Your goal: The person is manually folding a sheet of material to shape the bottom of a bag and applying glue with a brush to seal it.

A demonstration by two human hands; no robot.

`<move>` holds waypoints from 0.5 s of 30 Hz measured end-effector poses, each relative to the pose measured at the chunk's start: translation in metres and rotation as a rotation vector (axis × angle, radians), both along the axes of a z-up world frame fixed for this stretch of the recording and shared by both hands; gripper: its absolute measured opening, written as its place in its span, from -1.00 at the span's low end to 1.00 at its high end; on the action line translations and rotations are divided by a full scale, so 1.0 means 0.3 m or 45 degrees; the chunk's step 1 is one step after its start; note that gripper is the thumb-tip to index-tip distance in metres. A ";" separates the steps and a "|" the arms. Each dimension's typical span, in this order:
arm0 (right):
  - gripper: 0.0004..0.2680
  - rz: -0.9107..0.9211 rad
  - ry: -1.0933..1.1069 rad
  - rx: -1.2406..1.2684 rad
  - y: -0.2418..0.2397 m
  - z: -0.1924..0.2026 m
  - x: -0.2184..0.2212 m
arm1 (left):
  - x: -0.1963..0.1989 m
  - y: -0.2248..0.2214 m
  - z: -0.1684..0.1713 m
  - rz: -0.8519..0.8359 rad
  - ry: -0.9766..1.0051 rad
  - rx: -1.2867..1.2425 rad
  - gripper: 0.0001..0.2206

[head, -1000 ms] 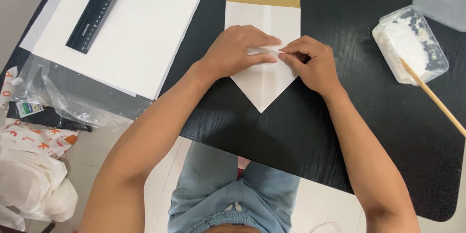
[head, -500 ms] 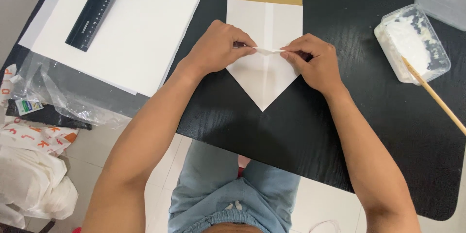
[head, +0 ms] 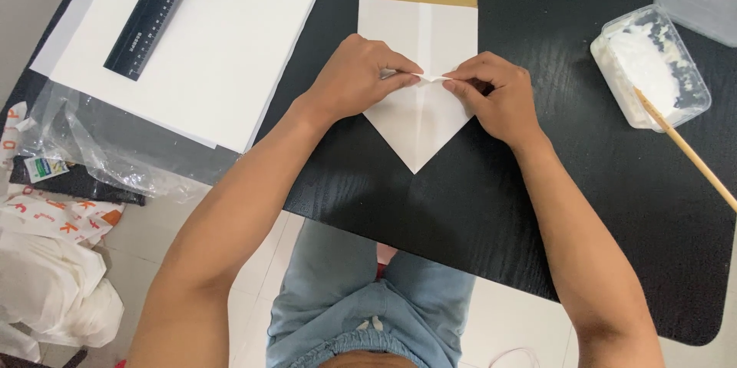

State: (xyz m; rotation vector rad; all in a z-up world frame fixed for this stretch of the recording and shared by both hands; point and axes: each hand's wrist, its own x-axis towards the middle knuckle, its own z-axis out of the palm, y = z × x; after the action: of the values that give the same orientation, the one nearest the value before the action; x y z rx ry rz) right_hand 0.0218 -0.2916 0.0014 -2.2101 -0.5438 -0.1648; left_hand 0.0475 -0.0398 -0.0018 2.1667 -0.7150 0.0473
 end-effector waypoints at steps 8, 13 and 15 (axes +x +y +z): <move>-0.96 0.006 0.001 0.027 0.000 -0.004 0.001 | 0.013 -0.021 -0.044 -0.048 0.043 -0.034 -0.83; -0.93 0.017 -0.005 0.016 0.003 0.004 -0.004 | 0.004 -0.004 -0.022 -0.057 0.064 -0.027 -0.84; -0.93 0.021 -0.017 0.007 0.001 0.007 -0.004 | 0.001 0.020 0.015 -0.047 -0.010 0.014 -0.81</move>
State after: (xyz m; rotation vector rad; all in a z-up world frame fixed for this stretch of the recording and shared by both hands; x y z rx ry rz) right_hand 0.0205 -0.2913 0.0035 -2.2000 -0.5679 -0.1723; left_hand 0.0479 -0.0339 0.0026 2.1639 -0.7611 0.0330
